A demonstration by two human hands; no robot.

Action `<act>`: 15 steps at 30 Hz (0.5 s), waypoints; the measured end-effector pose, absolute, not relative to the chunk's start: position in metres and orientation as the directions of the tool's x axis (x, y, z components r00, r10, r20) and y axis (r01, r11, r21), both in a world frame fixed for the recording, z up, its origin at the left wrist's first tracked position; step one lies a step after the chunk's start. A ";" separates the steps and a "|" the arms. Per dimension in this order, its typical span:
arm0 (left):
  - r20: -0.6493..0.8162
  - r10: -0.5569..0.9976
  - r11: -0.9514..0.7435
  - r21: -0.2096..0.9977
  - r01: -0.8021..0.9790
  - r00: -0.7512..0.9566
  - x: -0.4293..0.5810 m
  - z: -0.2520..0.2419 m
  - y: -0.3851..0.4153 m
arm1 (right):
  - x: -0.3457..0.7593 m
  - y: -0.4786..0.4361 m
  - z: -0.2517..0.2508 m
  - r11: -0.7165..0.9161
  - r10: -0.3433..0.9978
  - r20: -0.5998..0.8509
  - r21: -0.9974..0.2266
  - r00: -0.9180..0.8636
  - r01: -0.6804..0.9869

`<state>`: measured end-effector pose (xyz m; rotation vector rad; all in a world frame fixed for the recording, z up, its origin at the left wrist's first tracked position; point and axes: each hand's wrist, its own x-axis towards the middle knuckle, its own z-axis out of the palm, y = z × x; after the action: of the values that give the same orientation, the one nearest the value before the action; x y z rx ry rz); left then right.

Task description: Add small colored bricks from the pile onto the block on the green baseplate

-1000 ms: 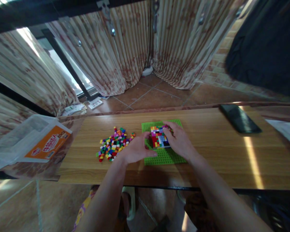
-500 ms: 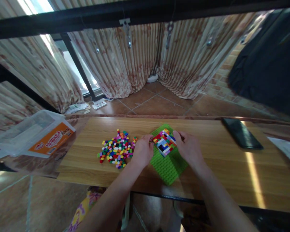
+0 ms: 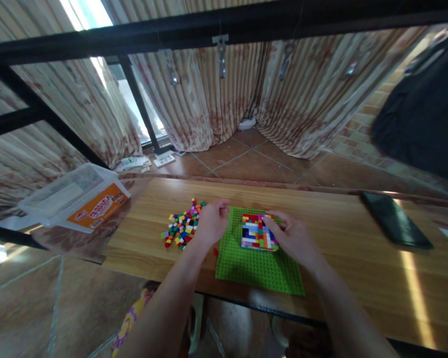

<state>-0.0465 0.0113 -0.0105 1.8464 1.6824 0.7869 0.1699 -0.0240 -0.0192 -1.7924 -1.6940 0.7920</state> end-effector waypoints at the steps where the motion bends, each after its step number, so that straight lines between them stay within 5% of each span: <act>1: 0.089 0.996 -0.083 0.676 0.733 0.031 -0.053 -0.008 0.014 | 0.170 -0.024 -0.020 -0.041 0.999 -0.035 -0.734 0.023 0.678; 10: 0.087 0.969 -0.247 0.307 0.919 0.231 -0.070 -0.015 0.023 | 0.172 -0.024 -0.015 -0.014 1.000 -0.010 -0.710 0.011 0.705; 15: 0.114 0.956 -0.288 0.215 0.933 0.268 -0.066 -0.019 0.022 | 0.172 -0.024 -0.016 -0.001 1.000 -0.002 -0.698 0.000 0.717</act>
<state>-0.0656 0.0216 -0.0192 2.4170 1.8083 0.3371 0.1718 -0.0239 -0.0155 -1.7699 -1.7690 0.7212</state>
